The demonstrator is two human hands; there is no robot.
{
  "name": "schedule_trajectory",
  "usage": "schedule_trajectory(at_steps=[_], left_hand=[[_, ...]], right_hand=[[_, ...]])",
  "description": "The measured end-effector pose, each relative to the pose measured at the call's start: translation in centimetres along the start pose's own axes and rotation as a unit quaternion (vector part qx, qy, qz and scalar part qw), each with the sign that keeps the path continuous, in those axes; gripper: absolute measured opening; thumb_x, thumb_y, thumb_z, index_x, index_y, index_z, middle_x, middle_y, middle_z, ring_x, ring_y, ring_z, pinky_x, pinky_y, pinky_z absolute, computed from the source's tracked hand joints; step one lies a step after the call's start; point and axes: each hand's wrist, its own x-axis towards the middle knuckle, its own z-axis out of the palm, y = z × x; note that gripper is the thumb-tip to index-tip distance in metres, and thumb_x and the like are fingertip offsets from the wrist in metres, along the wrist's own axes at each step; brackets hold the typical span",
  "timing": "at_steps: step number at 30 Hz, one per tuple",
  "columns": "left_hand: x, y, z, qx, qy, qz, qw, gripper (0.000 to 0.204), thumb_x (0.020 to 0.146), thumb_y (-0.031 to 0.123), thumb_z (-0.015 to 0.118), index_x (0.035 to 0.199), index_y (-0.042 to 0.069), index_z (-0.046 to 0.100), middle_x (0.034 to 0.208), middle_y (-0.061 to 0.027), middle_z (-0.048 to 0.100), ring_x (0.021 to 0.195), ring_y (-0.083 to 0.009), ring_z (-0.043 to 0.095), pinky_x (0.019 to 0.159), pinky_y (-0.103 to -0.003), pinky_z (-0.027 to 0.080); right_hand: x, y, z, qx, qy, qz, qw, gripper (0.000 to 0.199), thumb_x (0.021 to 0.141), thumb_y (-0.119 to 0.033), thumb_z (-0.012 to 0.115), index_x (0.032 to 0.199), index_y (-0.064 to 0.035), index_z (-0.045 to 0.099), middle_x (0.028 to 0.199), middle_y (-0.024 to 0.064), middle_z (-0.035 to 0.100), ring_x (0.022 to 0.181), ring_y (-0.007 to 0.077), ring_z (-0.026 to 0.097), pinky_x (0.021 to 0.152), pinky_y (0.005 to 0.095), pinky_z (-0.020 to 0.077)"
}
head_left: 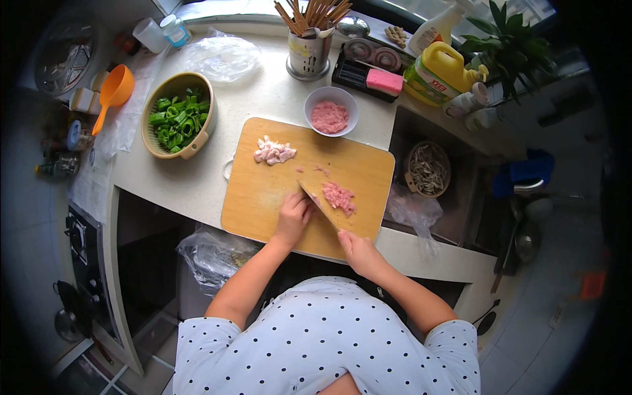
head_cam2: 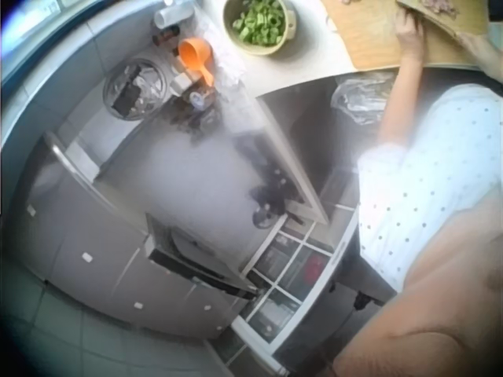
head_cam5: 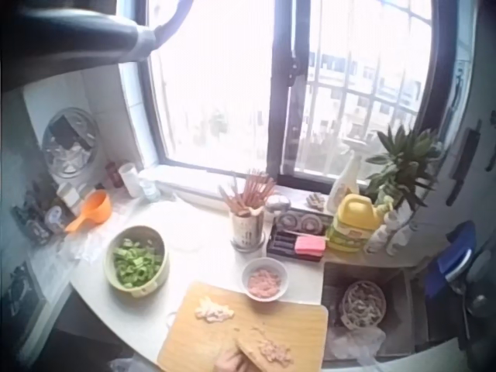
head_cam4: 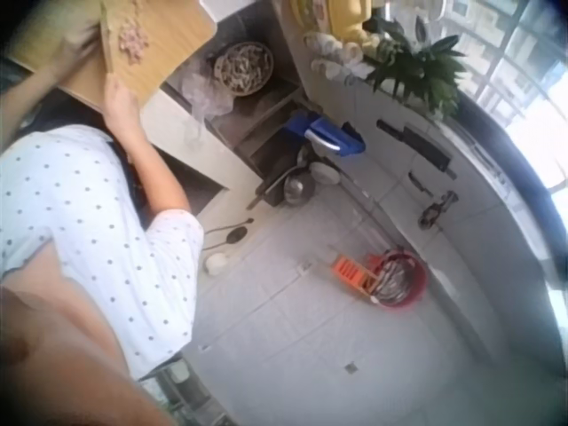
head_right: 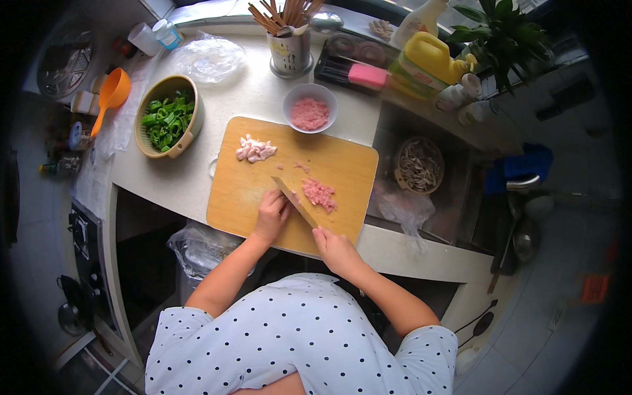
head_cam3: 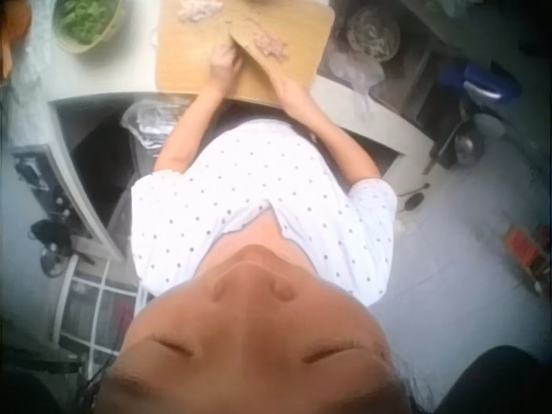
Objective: The person uses a cleaver to chop pieces of raw meat into smaller bits on a wooden cutting board. The chopped meat is then gathered and transferred into a small white bowl.
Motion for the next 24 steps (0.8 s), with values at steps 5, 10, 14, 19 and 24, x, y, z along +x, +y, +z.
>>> schedule_trajectory(at_steps=[5, 10, 14, 19, 24], left_hand=[[-0.3, -0.6, 0.5, 0.005, 0.007, -0.002, 1.0, 0.017, 0.074, 0.001, 0.069, 0.09, -0.001, 0.066, 0.1, -0.0167, 0.063, 0.094, -0.0354, 0.058, 0.083, -0.042, 0.049], [-0.4, -0.1, -0.1, -0.024, -0.011, -0.024, 0.999, 0.02, 0.075, 0.0, 0.069, 0.095, -0.001, 0.066, 0.101, -0.0161, 0.063, 0.096, -0.0343, 0.059, 0.084, -0.041, 0.05], [-0.2, 0.5, -1.0, -0.071, 0.017, -0.031, 0.997, 0.02, 0.077, -0.001, 0.07, 0.096, -0.001, 0.066, 0.101, -0.0147, 0.063, 0.095, -0.032, 0.06, 0.082, -0.039, 0.05], [-0.2, 0.5, -1.5, -0.059, -0.009, 0.01, 0.998, 0.019, 0.075, -0.001, 0.072, 0.093, 0.0, 0.066, 0.104, -0.014, 0.063, 0.096, -0.0317, 0.06, 0.082, -0.039, 0.05], [-0.1, 0.2, -1.0, -0.023, -0.01, 0.039, 0.999, 0.019, 0.075, 0.0, 0.071, 0.093, -0.001, 0.066, 0.103, -0.0149, 0.063, 0.097, -0.0334, 0.059, 0.083, -0.041, 0.049]], right_hand=[[3.8, -0.8, 2.5, -0.013, 0.047, -0.04, 0.998, 0.037, 0.1, -0.033, 0.042, 0.106, -0.0014, 0.06, 0.086, 0.028, 0.063, 0.082, 0.0478, 0.06, 0.071, 0.052, 0.048], [1.4, 1.3, 0.8, 0.034, 0.059, -0.012, 0.998, 0.041, 0.101, -0.035, 0.04, 0.104, 0.0007, 0.06, 0.086, 0.0291, 0.062, 0.085, 0.0474, 0.06, 0.074, 0.049, 0.0477], [-0.3, 0.4, -1.1, 0.064, 0.038, 0.043, 0.996, 0.045, 0.102, -0.036, 0.038, 0.103, 0.0025, 0.061, 0.088, 0.0297, 0.062, 0.088, 0.0473, 0.06, 0.077, 0.048, 0.0476], [-0.8, 0.3, -0.9, 0.042, 0.016, -0.006, 0.999, 0.046, 0.101, -0.036, 0.038, 0.109, 0.0023, 0.061, 0.094, 0.0289, 0.064, 0.092, 0.047, 0.06, 0.079, 0.0471, 0.0491], [-0.7, 0.5, 0.2, 0.001, 0.001, 0.019, 1.0, 0.045, 0.101, -0.037, 0.039, 0.114, -0.0002, 0.062, 0.097, 0.0288, 0.064, 0.094, 0.0465, 0.06, 0.081, 0.0492, 0.0489]])
